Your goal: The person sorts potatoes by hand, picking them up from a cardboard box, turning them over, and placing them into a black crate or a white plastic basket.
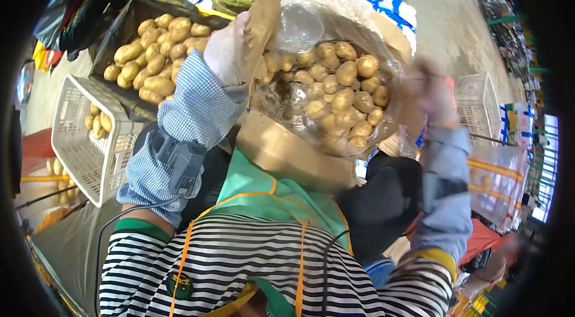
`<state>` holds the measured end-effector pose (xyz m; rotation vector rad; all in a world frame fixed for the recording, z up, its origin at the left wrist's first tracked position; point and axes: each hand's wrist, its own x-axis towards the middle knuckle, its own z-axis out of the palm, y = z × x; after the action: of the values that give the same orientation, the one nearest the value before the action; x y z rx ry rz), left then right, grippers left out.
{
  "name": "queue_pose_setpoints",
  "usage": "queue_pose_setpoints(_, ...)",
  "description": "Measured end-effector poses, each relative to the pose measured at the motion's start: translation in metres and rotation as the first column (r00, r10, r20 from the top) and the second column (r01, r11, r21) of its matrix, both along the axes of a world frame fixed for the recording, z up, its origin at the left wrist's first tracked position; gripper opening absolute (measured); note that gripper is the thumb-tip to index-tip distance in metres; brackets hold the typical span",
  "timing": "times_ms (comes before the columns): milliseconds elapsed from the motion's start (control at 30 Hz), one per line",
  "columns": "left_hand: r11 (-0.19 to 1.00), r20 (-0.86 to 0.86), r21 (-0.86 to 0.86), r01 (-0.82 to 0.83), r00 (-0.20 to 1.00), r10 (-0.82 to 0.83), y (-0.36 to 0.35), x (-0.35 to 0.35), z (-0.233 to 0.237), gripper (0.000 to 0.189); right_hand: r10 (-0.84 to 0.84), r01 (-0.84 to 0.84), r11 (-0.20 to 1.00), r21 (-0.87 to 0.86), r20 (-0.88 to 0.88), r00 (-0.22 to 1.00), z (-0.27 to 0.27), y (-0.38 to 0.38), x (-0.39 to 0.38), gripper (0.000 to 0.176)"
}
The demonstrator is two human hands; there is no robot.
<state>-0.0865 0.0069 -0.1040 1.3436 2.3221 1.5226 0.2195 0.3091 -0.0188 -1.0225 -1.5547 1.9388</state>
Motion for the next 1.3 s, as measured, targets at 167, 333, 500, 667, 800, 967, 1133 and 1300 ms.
queue_pose_setpoints(167, 0.969, 0.244, -0.235, 0.071, 0.970, -0.012, -0.021, -0.017, 0.007, 0.048, 0.524, -0.671, 0.735, 0.097, 0.548, 0.652, -0.195, -0.104, -0.136, 0.039)
queue_pose_setpoints(333, 0.935, 0.283, -0.292, 0.199, 0.952, -0.114, -0.033, -0.019, 0.019, 0.057, 0.355, -0.708, 0.475, 0.522, 0.623, 0.697, -0.283, -0.150, -0.227, 0.050)
queue_pose_setpoints(500, 0.917, 0.173, -0.359, 0.174, 0.978, -0.118, -0.030, -0.012, 0.032, 0.074, 0.302, -0.688, 0.448, 0.571, 0.627, 0.718, -0.304, -0.162, -0.267, 0.043)
queue_pose_setpoints(667, 0.924, 0.195, -0.341, 0.173, 0.975, -0.111, -0.027, -0.006, 0.036, 0.068, 0.424, -0.722, 0.564, 0.401, 0.610, 0.669, -0.327, -0.160, -0.265, 0.036)
queue_pose_setpoints(800, 0.994, 0.742, -0.007, 0.108, 0.667, -0.067, -0.026, -0.011, 0.020, 0.056, 0.607, -0.650, 0.760, 0.006, 0.349, 0.714, -0.341, -0.140, -0.224, 0.031)
queue_pose_setpoints(967, 0.973, 0.653, 0.115, 0.199, 0.723, -0.225, -0.029, -0.019, -0.004, 0.054, 0.667, -0.626, 0.691, -0.363, -0.015, 0.745, -0.273, -0.103, -0.161, 0.038)
queue_pose_setpoints(1133, 0.952, 0.809, -0.053, 0.303, 0.571, -0.137, -0.010, 0.005, 0.051, 0.054, 0.555, -0.478, 0.556, -0.681, -0.124, 0.823, -0.120, -0.105, -0.118, 0.040)
queue_pose_setpoints(1300, 0.796, 0.771, 0.222, 0.563, 0.398, -0.497, 0.001, 0.056, 0.068, 0.074, 0.442, -0.438, 0.723, -0.534, -0.129, 0.888, -0.007, -0.163, -0.079, 0.046)
